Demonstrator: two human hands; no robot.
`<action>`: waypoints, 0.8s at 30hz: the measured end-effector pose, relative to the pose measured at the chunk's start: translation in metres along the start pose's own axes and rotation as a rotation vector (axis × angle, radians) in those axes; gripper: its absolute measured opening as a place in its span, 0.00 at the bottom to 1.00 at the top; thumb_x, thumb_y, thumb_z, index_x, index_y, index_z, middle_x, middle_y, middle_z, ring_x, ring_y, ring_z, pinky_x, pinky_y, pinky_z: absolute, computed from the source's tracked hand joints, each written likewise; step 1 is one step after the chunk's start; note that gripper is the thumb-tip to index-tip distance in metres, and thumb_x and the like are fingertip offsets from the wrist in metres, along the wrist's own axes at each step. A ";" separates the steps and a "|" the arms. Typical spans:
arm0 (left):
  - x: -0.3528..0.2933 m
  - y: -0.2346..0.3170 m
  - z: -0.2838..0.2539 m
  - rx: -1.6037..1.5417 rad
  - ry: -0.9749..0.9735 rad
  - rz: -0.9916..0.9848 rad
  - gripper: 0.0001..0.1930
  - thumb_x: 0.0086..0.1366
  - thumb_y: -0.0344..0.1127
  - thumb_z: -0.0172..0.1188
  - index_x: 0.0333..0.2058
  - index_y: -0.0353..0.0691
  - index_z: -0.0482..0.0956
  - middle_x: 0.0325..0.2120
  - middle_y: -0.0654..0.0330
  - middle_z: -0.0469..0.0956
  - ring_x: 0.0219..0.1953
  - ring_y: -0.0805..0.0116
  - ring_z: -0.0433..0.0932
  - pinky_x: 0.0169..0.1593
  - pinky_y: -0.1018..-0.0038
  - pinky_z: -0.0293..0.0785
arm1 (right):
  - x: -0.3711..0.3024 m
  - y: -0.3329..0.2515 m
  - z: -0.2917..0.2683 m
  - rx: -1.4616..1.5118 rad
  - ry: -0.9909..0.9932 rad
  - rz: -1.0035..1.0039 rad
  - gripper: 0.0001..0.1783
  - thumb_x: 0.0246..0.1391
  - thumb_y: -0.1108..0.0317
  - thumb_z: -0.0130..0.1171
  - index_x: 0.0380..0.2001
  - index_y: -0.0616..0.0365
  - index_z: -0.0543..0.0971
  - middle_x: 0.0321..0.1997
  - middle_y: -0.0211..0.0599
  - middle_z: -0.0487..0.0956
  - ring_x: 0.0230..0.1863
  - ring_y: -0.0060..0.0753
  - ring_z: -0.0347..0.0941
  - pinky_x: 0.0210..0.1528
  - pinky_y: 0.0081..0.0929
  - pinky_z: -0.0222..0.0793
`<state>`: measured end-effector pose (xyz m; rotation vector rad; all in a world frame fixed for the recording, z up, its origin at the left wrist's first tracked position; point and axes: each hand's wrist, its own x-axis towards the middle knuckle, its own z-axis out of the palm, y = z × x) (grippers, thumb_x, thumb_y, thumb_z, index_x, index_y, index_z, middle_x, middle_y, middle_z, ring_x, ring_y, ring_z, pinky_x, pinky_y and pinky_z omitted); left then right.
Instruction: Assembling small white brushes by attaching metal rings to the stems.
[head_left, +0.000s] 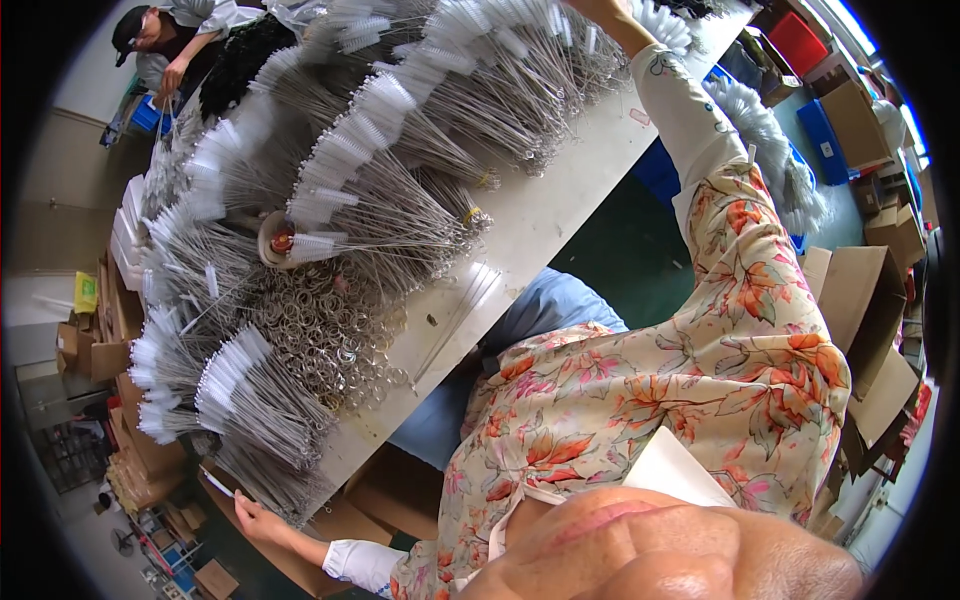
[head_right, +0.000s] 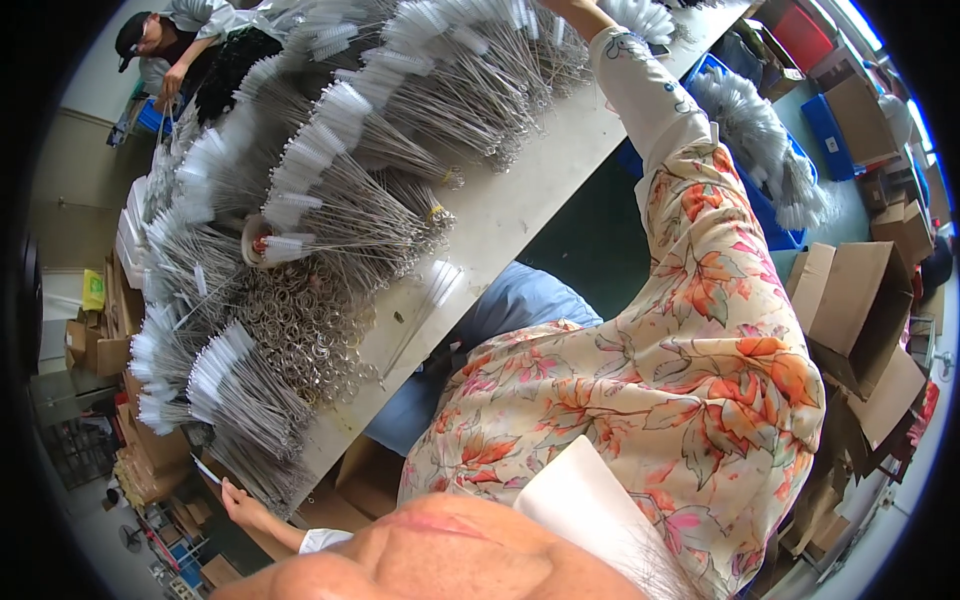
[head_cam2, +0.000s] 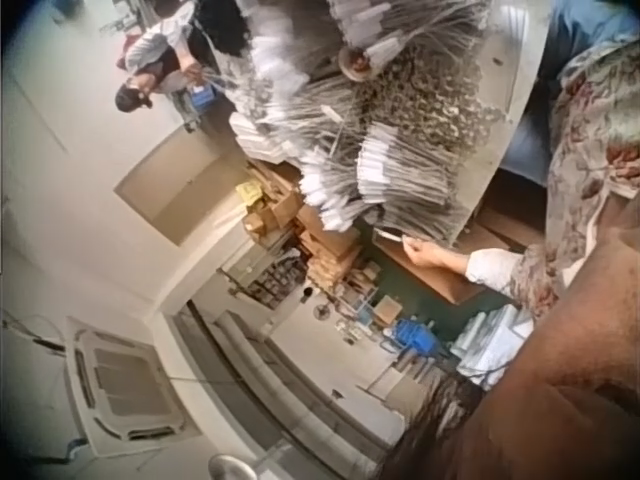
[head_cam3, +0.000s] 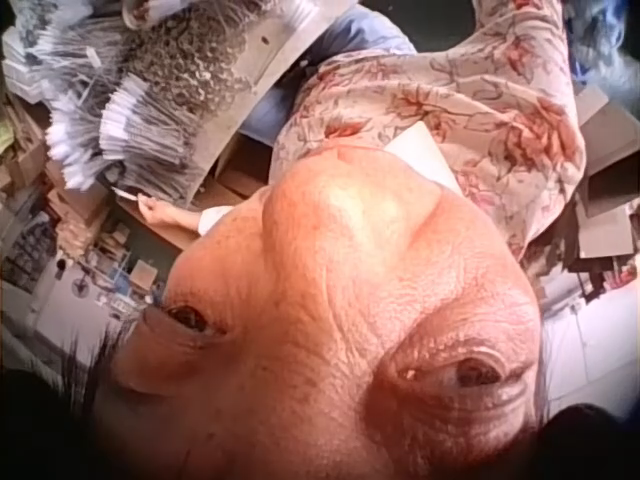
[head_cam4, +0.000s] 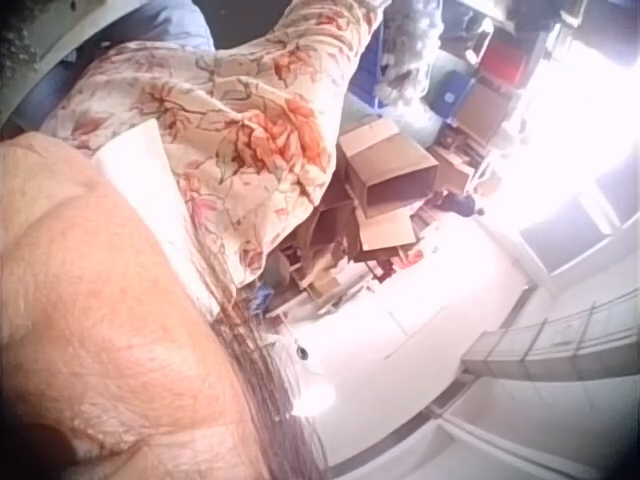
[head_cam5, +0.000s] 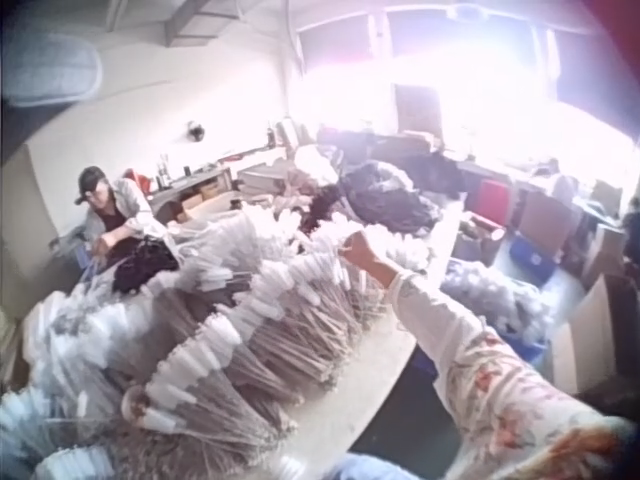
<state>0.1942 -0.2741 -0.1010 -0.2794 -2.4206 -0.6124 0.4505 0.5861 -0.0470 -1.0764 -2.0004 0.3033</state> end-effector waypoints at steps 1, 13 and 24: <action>-0.004 0.005 0.002 -0.030 -0.017 -0.007 0.15 0.67 0.42 0.47 0.41 0.39 0.79 0.22 0.66 0.68 0.19 0.78 0.61 0.21 0.79 0.63 | 0.000 0.001 0.000 -0.022 -0.011 -0.004 0.09 0.46 0.63 0.55 0.26 0.52 0.82 0.23 0.36 0.79 0.22 0.29 0.73 0.28 0.31 0.69; -0.029 0.204 -0.018 -0.875 -0.012 -0.420 0.19 0.66 0.41 0.48 0.40 0.25 0.75 0.20 0.67 0.61 0.18 0.81 0.52 0.20 0.85 0.47 | -0.011 -0.125 -0.036 0.596 -0.002 -0.406 0.11 0.58 0.66 0.48 0.27 0.58 0.76 0.25 0.29 0.73 0.29 0.22 0.71 0.33 0.21 0.65; -0.063 0.350 0.080 -0.926 -0.148 0.389 0.06 0.60 0.27 0.55 0.36 0.33 0.74 0.30 0.59 0.76 0.32 0.67 0.76 0.38 0.73 0.70 | -0.285 -0.289 -0.018 1.416 -1.176 -0.284 0.16 0.58 0.65 0.53 0.48 0.59 0.71 0.50 0.36 0.68 0.52 0.28 0.65 0.53 0.27 0.62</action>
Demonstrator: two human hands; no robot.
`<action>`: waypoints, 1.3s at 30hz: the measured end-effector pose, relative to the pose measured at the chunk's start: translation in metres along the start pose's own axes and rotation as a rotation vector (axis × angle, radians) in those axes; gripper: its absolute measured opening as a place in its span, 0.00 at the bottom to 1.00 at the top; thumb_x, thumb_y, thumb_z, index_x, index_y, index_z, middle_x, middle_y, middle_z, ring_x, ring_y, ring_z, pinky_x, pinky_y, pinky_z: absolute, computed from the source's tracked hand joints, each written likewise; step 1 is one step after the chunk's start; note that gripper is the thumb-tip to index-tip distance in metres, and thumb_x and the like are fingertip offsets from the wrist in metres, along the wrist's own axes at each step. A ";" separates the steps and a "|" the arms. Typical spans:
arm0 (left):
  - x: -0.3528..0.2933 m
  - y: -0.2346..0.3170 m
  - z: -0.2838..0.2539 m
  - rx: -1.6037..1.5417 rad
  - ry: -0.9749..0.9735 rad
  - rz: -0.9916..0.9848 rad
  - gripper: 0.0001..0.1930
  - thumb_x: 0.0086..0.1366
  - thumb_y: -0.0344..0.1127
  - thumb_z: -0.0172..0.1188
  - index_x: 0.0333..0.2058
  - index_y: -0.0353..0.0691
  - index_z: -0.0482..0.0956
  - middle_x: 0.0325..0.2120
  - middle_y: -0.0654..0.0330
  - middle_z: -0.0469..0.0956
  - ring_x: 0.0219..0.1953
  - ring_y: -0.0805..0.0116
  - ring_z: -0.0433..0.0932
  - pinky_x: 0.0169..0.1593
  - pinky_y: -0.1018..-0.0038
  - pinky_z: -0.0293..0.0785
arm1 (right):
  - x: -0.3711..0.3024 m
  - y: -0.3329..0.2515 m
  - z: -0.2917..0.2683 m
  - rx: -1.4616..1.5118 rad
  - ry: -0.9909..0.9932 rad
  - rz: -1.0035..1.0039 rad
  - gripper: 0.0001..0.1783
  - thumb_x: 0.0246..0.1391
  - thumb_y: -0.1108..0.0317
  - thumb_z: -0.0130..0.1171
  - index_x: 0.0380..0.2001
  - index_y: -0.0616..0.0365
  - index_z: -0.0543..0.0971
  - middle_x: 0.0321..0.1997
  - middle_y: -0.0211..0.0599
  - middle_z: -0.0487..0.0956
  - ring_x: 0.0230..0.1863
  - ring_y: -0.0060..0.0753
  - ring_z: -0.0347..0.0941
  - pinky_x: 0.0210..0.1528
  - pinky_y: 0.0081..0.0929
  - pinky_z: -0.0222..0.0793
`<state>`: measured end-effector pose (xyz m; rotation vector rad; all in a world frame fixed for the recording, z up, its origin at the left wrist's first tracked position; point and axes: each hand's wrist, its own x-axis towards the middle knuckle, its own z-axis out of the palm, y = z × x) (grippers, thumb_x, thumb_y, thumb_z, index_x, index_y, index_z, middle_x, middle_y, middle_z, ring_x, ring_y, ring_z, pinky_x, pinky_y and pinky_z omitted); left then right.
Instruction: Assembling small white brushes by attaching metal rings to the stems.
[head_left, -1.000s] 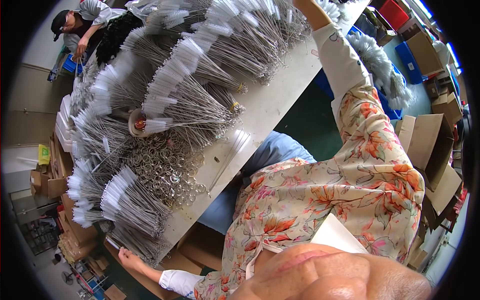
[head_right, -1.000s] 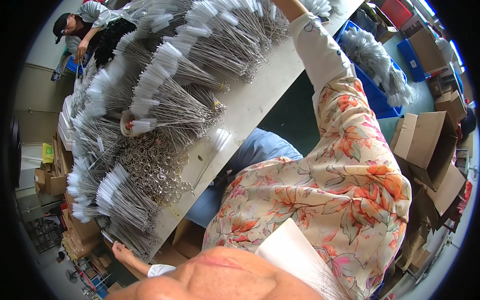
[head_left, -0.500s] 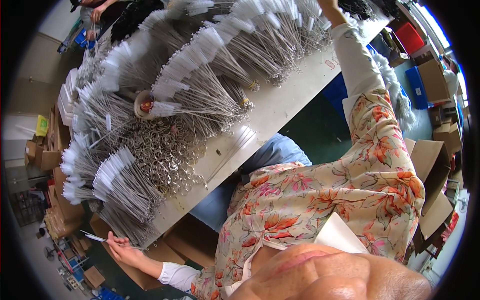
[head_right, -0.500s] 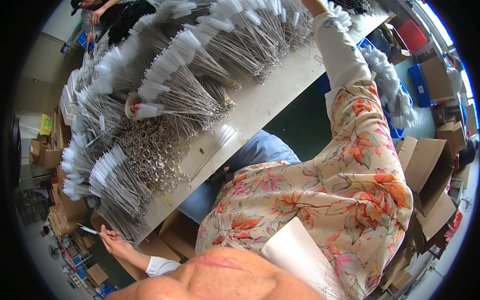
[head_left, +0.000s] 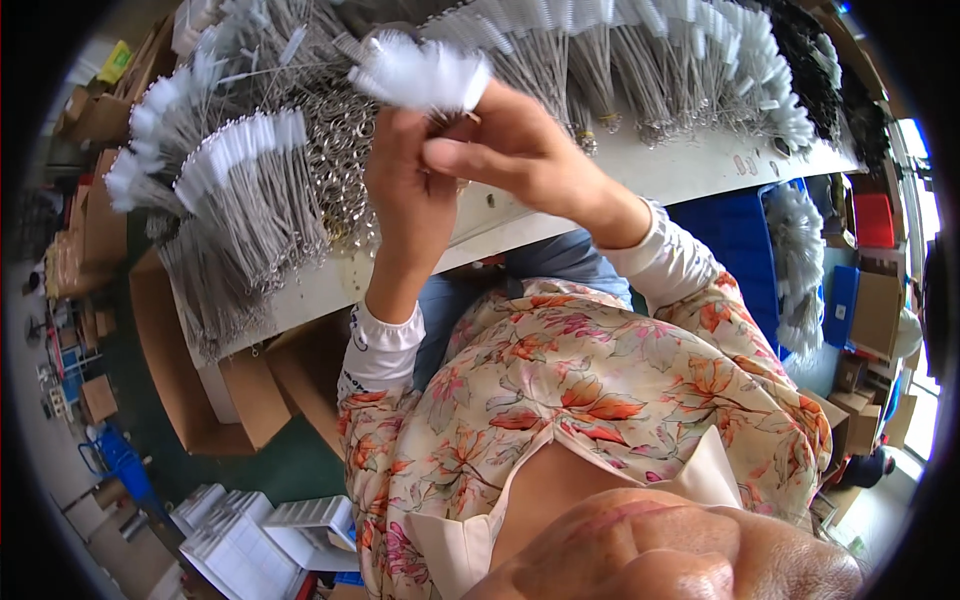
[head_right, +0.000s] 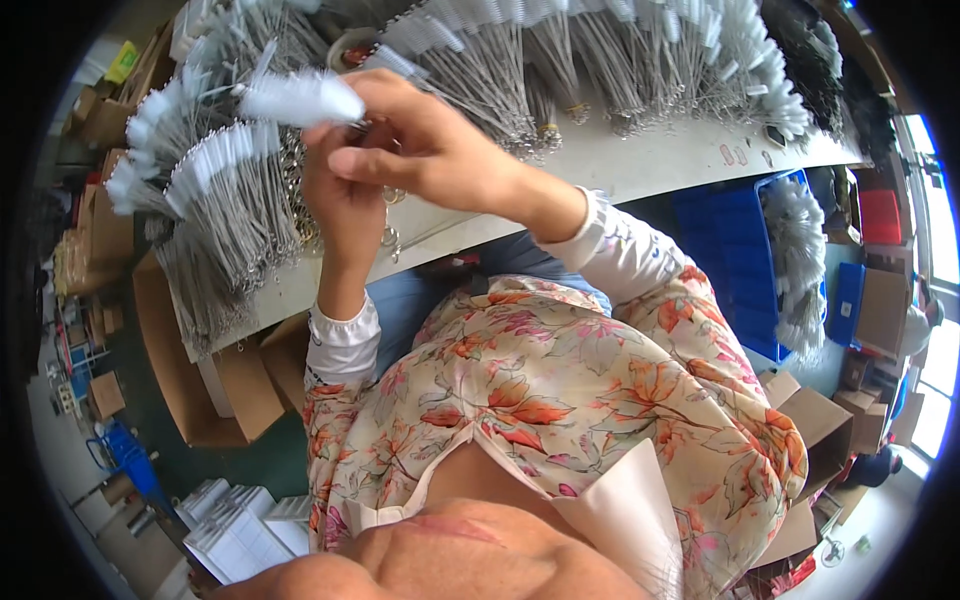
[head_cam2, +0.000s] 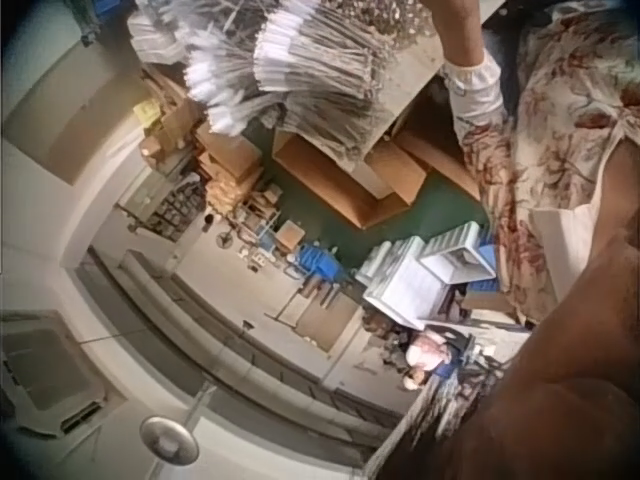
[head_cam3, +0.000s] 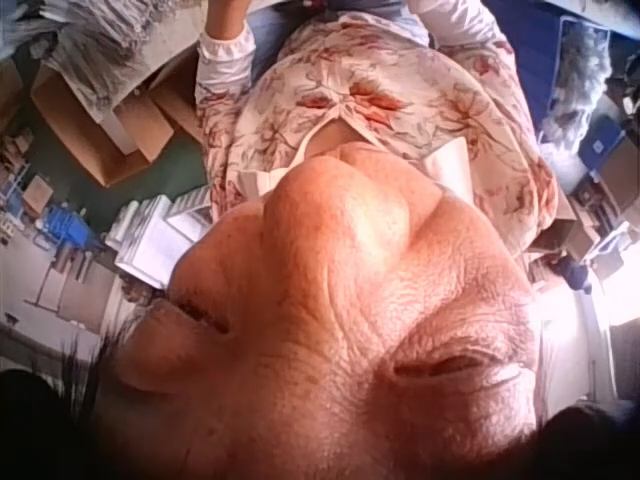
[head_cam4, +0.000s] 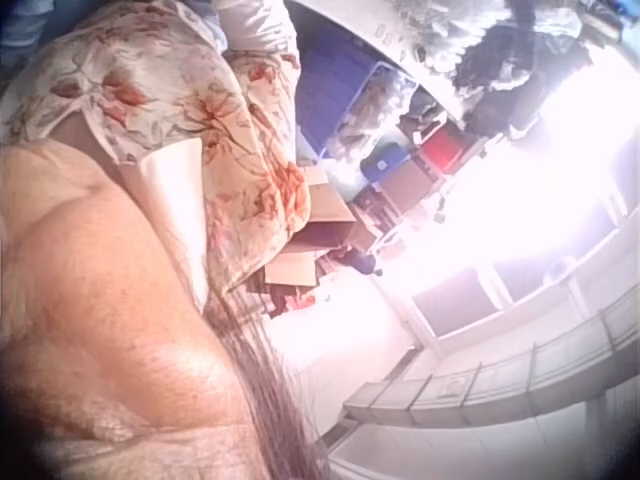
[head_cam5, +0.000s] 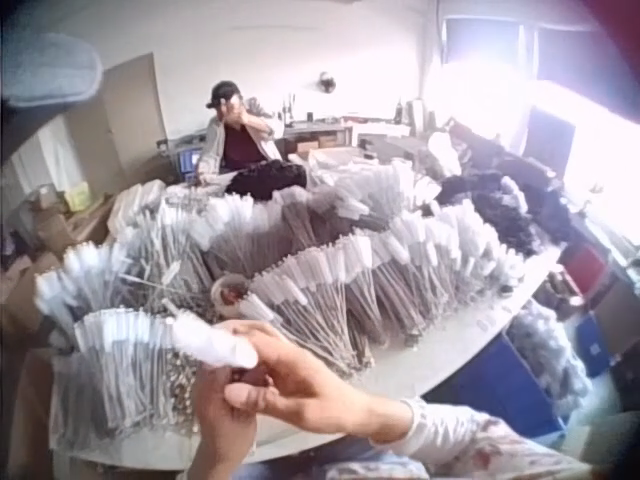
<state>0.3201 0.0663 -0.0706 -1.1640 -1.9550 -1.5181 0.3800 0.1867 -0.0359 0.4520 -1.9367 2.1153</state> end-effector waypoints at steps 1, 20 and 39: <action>-0.002 -0.005 -0.009 0.070 -0.008 0.068 0.06 0.61 0.26 0.54 0.37 0.32 0.72 0.34 0.56 0.73 0.33 0.67 0.77 0.37 0.74 0.73 | 0.003 -0.002 -0.003 0.063 -0.005 -0.212 0.19 0.57 0.64 0.55 0.49 0.59 0.72 0.51 0.37 0.69 0.53 0.29 0.65 0.53 0.26 0.62; -0.031 0.011 -0.044 -0.616 -0.418 -0.104 0.61 0.35 0.55 0.74 0.62 0.36 0.47 0.58 0.47 0.56 0.57 0.54 0.61 0.56 0.61 0.60 | -0.033 0.016 0.015 -0.288 -0.287 0.278 0.09 0.55 0.68 0.56 0.35 0.61 0.79 0.23 0.29 0.76 0.24 0.18 0.69 0.27 0.18 0.66; -0.111 -0.018 -0.053 0.302 -0.300 -0.658 0.10 0.61 0.39 0.58 0.31 0.38 0.77 0.17 0.61 0.75 0.19 0.75 0.73 0.24 0.77 0.69 | -0.138 0.026 -0.142 -1.655 -0.273 0.517 0.09 0.51 0.69 0.56 0.34 0.60 0.79 0.26 0.36 0.78 0.28 0.29 0.76 0.29 0.24 0.70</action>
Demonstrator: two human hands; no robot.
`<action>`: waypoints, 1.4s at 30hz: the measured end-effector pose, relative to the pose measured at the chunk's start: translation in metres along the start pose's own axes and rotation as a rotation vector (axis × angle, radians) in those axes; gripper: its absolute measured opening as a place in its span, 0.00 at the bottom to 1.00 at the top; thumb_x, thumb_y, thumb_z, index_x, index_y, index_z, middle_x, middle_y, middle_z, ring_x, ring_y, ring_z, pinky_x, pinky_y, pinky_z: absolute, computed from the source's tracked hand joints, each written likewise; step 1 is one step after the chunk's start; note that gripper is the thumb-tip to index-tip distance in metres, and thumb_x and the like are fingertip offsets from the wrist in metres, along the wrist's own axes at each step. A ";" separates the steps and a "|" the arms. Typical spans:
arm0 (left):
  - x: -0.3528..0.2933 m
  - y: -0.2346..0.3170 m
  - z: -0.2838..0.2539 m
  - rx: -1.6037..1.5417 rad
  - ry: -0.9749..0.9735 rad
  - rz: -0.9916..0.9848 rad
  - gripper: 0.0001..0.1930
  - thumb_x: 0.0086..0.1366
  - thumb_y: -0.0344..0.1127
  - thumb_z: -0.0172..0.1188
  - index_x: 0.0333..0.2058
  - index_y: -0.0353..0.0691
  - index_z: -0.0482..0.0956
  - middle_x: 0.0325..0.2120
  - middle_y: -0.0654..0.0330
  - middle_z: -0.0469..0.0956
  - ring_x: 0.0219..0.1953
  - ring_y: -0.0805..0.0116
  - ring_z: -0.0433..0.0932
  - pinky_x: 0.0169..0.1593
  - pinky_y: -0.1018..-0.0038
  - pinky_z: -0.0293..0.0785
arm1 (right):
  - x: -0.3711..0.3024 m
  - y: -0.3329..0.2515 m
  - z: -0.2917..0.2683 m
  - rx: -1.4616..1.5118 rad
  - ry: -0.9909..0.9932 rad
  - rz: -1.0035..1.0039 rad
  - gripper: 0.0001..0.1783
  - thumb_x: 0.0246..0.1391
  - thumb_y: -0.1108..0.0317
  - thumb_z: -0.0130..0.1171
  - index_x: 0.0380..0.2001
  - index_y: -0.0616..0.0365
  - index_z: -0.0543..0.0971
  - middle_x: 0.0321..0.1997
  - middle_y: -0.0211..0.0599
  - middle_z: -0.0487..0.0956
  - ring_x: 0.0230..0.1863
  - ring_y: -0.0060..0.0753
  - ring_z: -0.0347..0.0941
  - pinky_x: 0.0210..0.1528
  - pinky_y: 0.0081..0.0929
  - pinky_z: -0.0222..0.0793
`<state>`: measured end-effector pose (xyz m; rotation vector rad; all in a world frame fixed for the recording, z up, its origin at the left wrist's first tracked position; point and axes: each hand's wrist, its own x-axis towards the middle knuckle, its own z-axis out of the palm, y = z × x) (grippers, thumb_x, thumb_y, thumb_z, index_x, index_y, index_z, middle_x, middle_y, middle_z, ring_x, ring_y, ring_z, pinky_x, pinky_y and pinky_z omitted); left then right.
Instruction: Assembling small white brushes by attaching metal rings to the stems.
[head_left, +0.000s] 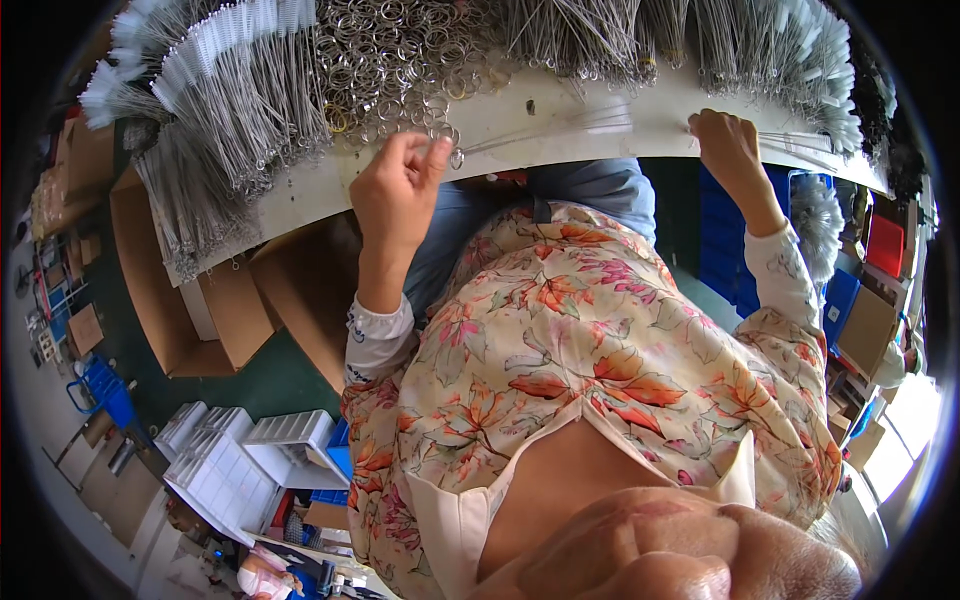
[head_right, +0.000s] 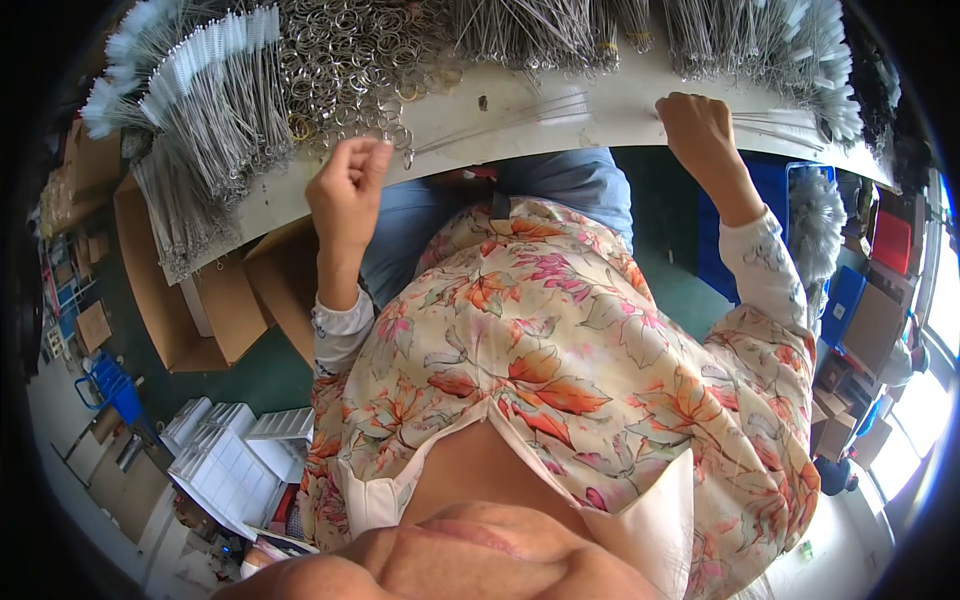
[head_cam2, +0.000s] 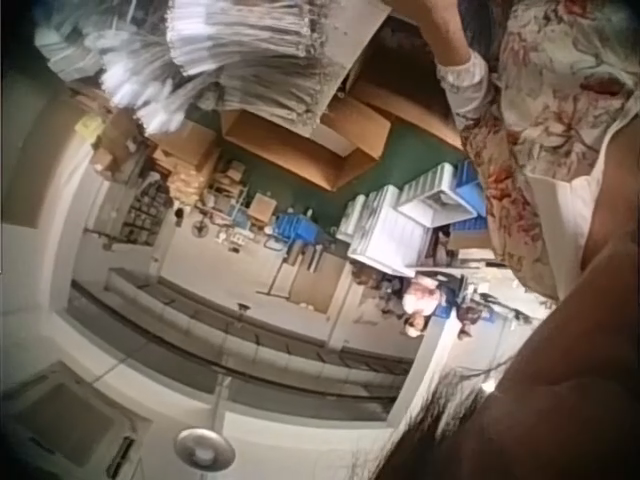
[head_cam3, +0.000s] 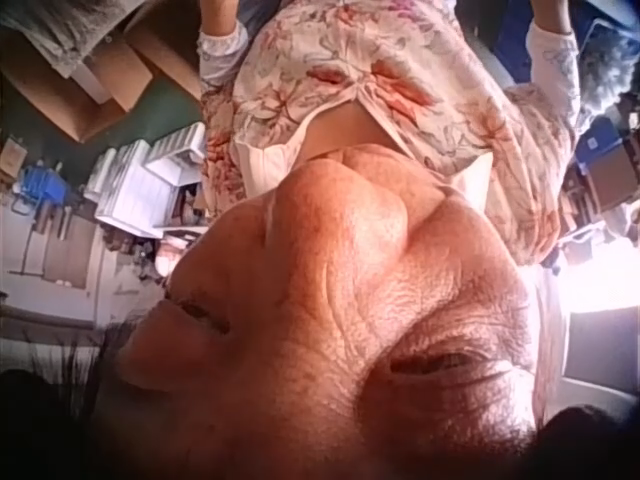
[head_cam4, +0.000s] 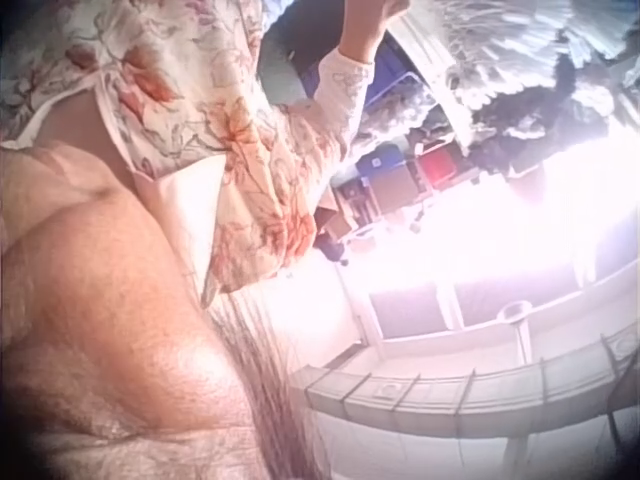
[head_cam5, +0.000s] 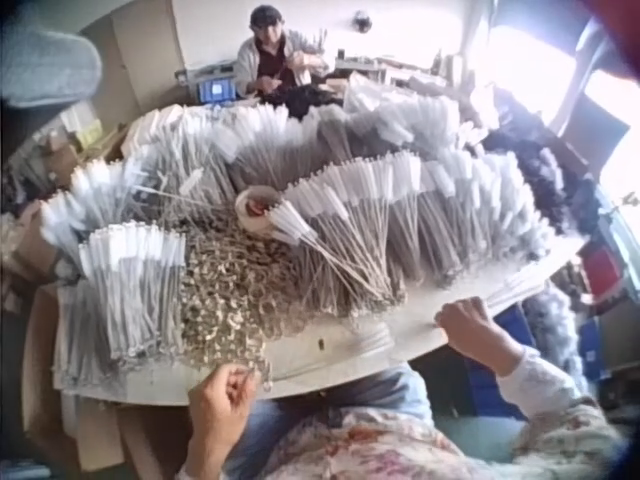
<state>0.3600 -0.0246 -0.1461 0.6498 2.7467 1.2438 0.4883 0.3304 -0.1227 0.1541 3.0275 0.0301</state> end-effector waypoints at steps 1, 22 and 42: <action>-0.003 -0.003 0.005 0.000 0.001 -0.002 0.10 0.61 0.39 0.58 0.31 0.38 0.77 0.17 0.61 0.75 0.19 0.75 0.73 0.24 0.77 0.69 | 0.000 0.004 0.006 -0.115 0.002 0.094 0.09 0.50 0.70 0.56 0.35 0.61 0.79 0.26 0.37 0.78 0.28 0.29 0.75 0.29 0.25 0.70; 0.033 0.035 -0.062 -0.746 -0.313 0.096 0.13 0.65 0.32 0.50 0.47 0.33 0.71 0.40 0.53 0.76 0.41 0.68 0.77 0.44 0.73 0.76 | 0.075 -0.149 -0.046 1.262 -0.259 -0.525 0.10 0.50 0.64 0.59 0.31 0.60 0.79 0.26 0.36 0.79 0.27 0.31 0.75 0.31 0.25 0.69; 0.070 0.071 -0.088 -0.573 -0.576 0.718 0.11 0.51 0.15 0.54 0.34 0.29 0.79 0.39 0.41 0.75 0.35 0.61 0.80 0.39 0.72 0.78 | 0.084 -0.140 -0.059 1.857 -0.926 -0.657 0.15 0.54 0.61 0.58 0.26 0.64 0.77 0.26 0.32 0.75 0.17 0.09 0.56 0.17 0.09 0.49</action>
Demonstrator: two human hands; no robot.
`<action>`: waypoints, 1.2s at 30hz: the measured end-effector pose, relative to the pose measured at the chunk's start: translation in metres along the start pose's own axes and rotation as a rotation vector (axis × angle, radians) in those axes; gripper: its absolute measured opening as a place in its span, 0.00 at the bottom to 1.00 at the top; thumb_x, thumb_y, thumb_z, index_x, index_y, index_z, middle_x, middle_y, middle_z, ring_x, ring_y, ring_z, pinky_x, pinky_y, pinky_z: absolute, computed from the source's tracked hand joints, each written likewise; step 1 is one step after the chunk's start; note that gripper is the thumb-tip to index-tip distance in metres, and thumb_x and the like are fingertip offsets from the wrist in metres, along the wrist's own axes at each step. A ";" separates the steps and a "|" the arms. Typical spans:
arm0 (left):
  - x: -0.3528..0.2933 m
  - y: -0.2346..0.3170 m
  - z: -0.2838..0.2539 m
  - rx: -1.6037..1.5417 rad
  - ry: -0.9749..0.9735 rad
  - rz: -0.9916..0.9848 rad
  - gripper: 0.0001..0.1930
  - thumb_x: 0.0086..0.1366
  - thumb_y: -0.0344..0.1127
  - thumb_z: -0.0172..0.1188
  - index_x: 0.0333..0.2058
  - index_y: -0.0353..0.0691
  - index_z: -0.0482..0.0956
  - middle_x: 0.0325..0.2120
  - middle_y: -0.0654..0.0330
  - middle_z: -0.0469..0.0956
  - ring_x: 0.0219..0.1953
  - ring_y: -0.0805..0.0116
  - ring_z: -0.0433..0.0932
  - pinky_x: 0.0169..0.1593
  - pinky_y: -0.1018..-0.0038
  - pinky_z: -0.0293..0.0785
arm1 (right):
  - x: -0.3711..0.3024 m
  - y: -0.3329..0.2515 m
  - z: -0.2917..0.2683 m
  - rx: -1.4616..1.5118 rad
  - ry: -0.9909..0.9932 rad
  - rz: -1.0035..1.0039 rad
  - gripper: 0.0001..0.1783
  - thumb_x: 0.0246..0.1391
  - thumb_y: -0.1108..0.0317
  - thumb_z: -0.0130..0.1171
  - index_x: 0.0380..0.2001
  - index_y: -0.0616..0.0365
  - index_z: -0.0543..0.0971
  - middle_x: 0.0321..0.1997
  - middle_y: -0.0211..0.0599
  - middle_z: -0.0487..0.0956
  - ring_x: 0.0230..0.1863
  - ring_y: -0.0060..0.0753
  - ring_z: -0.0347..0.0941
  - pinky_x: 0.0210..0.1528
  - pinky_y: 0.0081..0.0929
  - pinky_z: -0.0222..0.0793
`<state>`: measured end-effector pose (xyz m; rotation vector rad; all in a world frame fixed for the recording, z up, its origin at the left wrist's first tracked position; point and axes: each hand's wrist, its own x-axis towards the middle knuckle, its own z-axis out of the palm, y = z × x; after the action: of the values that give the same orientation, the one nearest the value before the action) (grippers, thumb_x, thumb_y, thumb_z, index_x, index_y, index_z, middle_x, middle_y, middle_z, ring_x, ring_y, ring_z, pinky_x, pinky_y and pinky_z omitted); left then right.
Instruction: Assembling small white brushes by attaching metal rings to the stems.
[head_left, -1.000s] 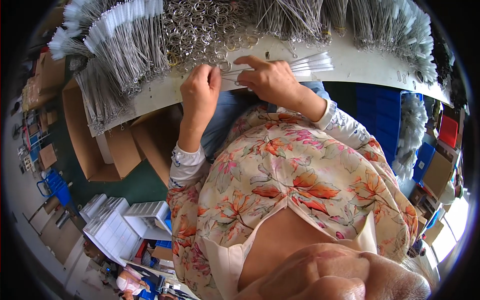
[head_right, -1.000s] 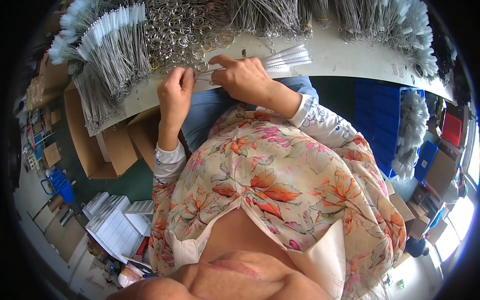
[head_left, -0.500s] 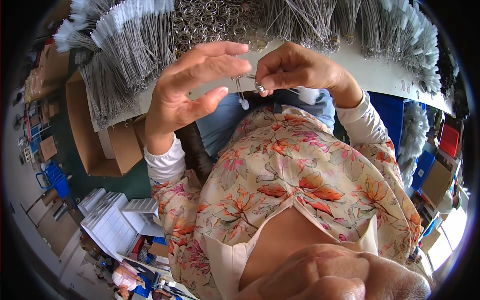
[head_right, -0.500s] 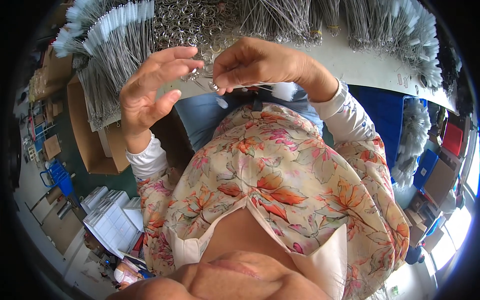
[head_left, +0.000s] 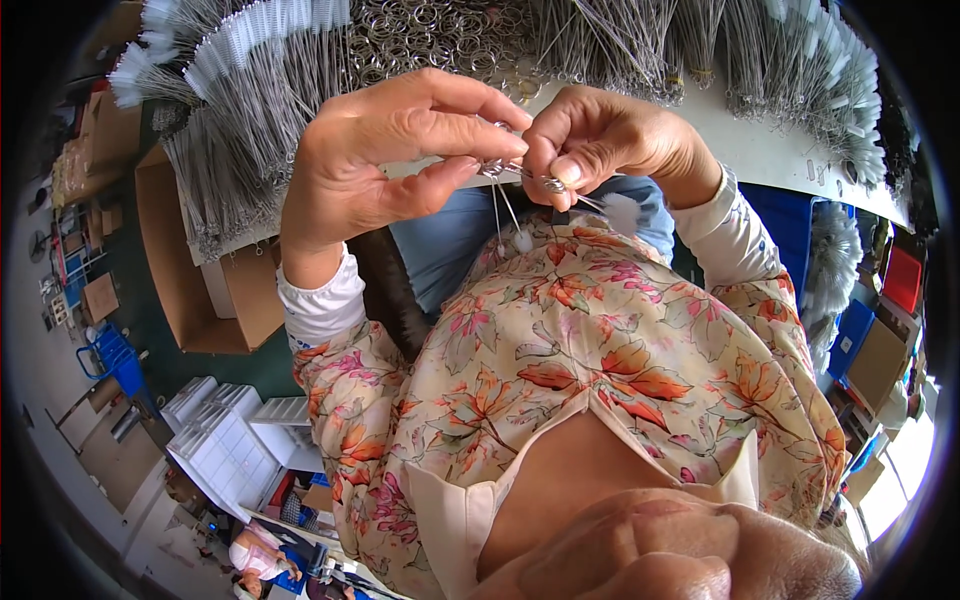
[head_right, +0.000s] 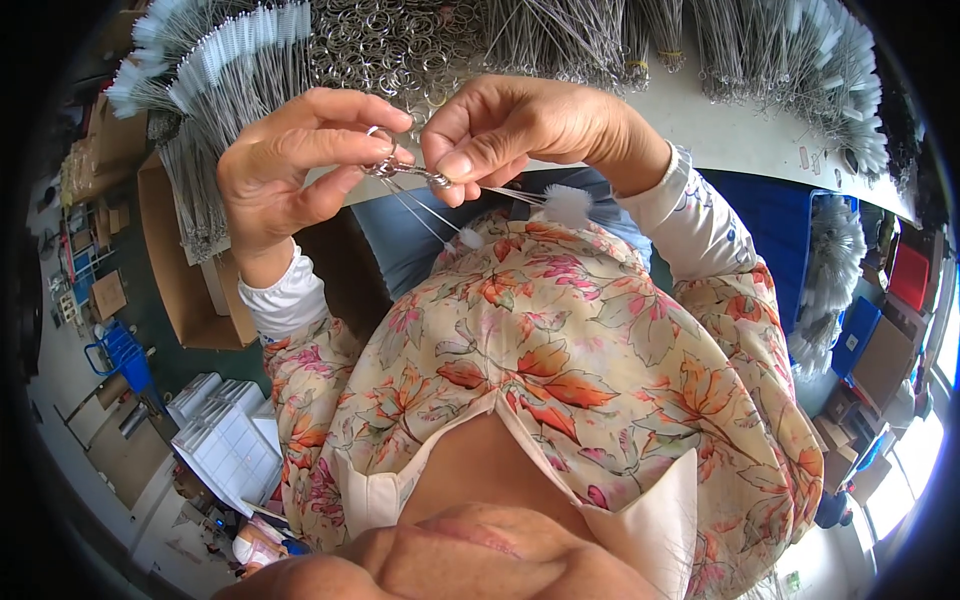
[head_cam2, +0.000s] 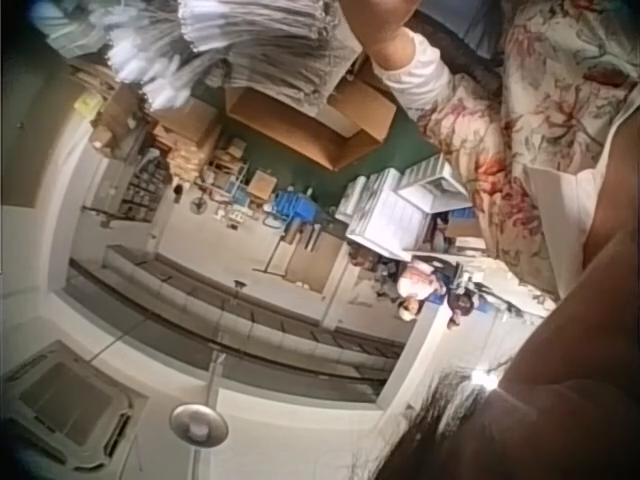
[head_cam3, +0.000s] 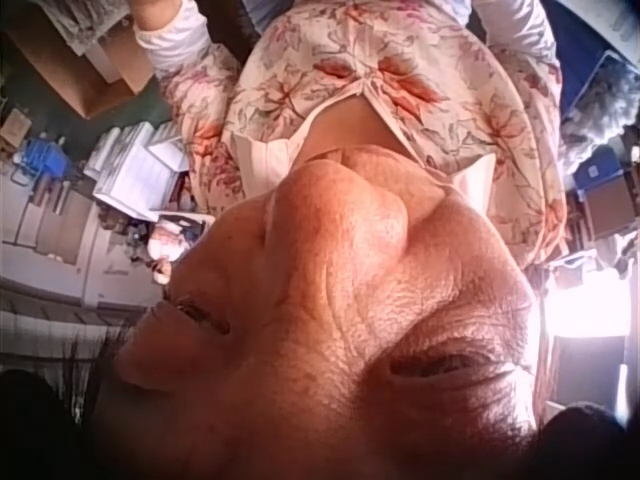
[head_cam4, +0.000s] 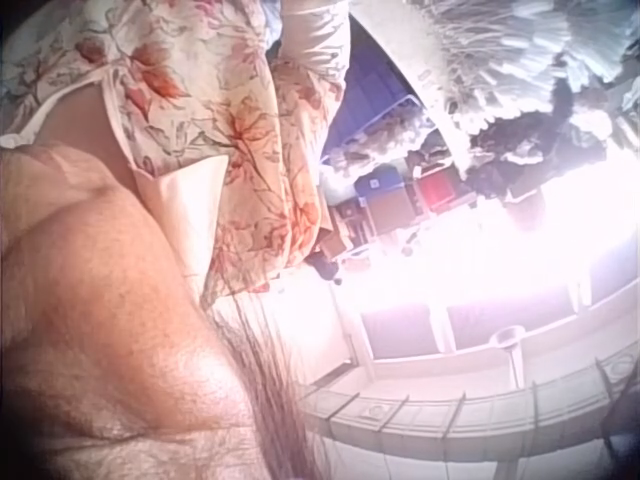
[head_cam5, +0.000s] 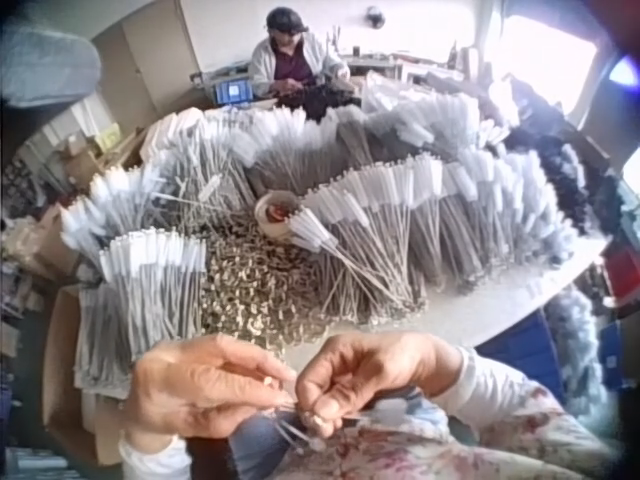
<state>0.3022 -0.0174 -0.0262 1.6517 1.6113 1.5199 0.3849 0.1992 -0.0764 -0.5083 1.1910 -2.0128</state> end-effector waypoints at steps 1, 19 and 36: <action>0.001 -0.001 -0.001 0.033 -0.012 0.034 0.12 0.51 0.16 0.54 0.36 0.28 0.78 0.38 0.41 0.75 0.35 0.61 0.80 0.39 0.72 0.78 | 0.000 0.000 0.000 0.000 -0.001 -0.001 0.15 0.54 0.61 0.58 0.26 0.64 0.77 0.26 0.32 0.75 0.17 0.09 0.56 0.17 0.09 0.49; 0.010 0.017 0.032 0.353 0.599 0.103 0.14 0.47 0.15 0.61 0.36 0.24 0.77 0.35 0.49 0.79 0.33 0.65 0.81 0.38 0.78 0.79 | 0.010 -0.033 0.056 -0.247 0.730 -0.383 0.08 0.54 0.71 0.58 0.36 0.62 0.80 0.25 0.26 0.72 0.19 0.12 0.64 0.18 0.12 0.56; 0.032 0.036 0.010 0.531 0.214 0.021 0.06 0.61 0.25 0.55 0.36 0.29 0.77 0.34 0.57 0.76 0.32 0.74 0.74 0.36 0.82 0.69 | -0.006 -0.034 0.052 -0.339 0.729 -0.447 0.09 0.53 0.69 0.60 0.35 0.62 0.77 0.24 0.23 0.75 0.21 0.10 0.67 0.20 0.09 0.60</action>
<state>0.3200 0.0047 0.0138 1.8087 2.2715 1.3929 0.4092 0.1838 -0.0208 -0.1969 2.0233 -2.4902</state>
